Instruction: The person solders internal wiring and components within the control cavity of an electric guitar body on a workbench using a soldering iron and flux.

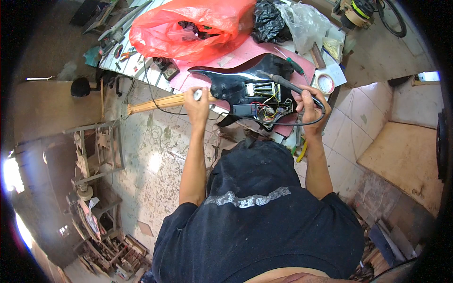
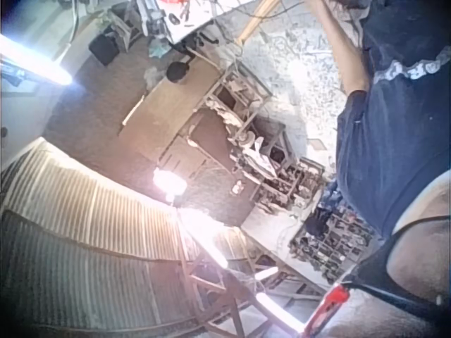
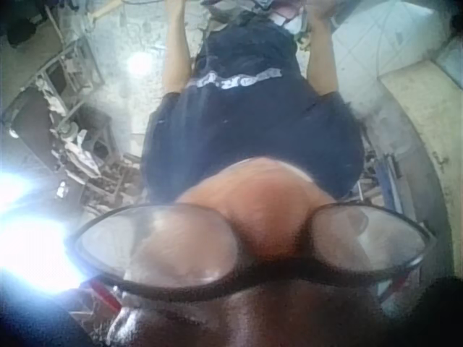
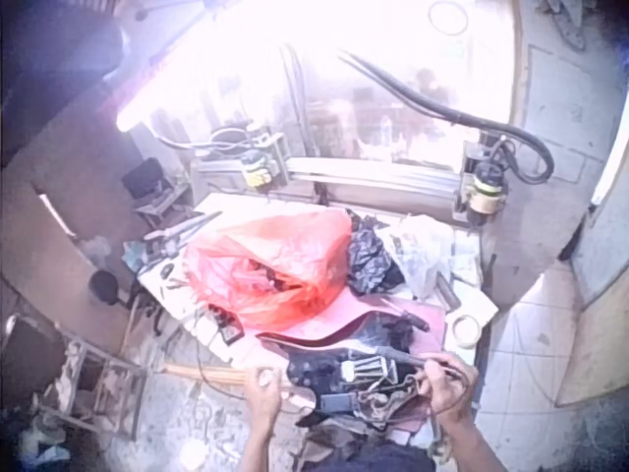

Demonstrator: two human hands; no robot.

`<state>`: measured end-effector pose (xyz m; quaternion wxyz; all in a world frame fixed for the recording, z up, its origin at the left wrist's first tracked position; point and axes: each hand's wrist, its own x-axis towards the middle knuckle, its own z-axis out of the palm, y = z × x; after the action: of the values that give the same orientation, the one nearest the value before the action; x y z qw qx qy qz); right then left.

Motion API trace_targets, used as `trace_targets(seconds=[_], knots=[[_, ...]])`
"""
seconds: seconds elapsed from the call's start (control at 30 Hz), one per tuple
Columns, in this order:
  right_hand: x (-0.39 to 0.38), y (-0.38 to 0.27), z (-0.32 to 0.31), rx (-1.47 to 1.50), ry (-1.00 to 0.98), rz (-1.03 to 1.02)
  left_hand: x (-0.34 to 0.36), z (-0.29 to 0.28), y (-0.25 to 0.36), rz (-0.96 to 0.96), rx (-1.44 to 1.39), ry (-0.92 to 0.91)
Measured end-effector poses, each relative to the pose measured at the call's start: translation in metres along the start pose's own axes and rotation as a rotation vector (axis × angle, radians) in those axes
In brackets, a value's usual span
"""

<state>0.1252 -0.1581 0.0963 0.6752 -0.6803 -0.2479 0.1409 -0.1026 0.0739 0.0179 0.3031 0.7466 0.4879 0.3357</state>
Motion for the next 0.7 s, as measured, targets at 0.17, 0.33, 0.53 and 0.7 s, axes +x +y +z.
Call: trace_targets(seconds=[0.17,0.33,0.53,0.7], knots=[[-0.004,0.0,-0.002,0.028,0.03,-0.012,0.049,-0.025,-0.062,-0.041,0.167,0.03],[-0.007,-0.004,-0.004,0.037,0.056,-0.02,0.081,-0.015,-0.088,0.046,0.318,-0.02],[-0.007,-0.02,-0.006,-0.023,0.043,-0.037,0.095,-0.01,-0.119,0.043,0.448,-0.071],[-0.012,-0.019,-0.017,-0.039,0.088,-0.026,0.059,0.005,-0.066,0.152,0.264,0.236]])
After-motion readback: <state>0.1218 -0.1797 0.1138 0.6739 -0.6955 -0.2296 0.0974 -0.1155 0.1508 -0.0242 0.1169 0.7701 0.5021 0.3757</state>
